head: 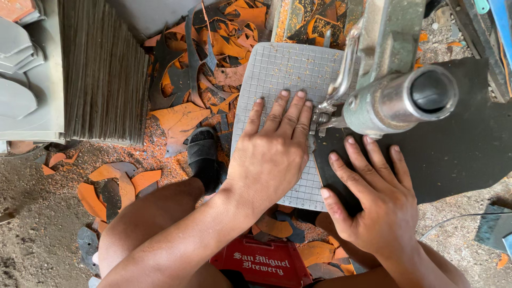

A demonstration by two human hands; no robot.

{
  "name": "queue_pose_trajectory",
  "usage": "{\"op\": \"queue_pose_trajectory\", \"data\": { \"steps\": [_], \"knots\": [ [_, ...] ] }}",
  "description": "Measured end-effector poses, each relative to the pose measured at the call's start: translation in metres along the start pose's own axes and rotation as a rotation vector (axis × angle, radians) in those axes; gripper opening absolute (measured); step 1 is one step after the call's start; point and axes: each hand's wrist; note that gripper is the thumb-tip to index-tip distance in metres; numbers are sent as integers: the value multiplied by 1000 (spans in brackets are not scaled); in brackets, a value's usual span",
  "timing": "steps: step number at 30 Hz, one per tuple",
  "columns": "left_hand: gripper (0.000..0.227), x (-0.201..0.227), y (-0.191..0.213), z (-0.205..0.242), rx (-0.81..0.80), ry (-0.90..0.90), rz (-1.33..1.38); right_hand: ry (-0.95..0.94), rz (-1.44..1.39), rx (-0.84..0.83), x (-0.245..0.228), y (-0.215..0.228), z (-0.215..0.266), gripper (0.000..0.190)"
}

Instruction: The person uses a vertical cutting machine to cut a black rubber sheet into a specific shape. They guide the material under the blade with both hands, rotate it as needed, and remove the finished piece before starting on another sheet.

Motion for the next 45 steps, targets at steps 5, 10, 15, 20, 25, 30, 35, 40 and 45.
{"op": "queue_pose_trajectory", "data": {
  "steps": [5,10,15,20,25,30,35,40,45],
  "knots": [
    [48,-2,-2,-2,-1,18,18,-11,5,5,-3,-2,-1,46],
    [50,-5,-3,-4,14,26,34,1,8,6,-1,-2,-6,47],
    [52,-9,-4,-5,35,27,74,2,-6,9,0,-1,-11,47],
    [52,-13,-6,-7,58,22,96,16,-24,15,1,-1,-15,46],
    [54,-16,-9,-8,70,19,113,28,-35,15,4,-2,-18,46],
    [54,-19,-10,-10,59,10,98,41,-26,30,5,-3,-22,46],
    [53,-20,-12,-11,62,17,99,38,-23,28,6,-4,-23,45],
    [50,-22,-16,-13,62,15,77,26,-16,24,5,-2,-25,46],
    [50,-25,-17,-15,63,10,84,29,-26,31,3,-1,-29,45]
  ]
}}
Point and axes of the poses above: each hand's wrist, its own z-axis away from the middle knuckle, its own y-axis out of the back of the hand, x = y × z, and after that the axes turned 13 degrees about -y, right-handed
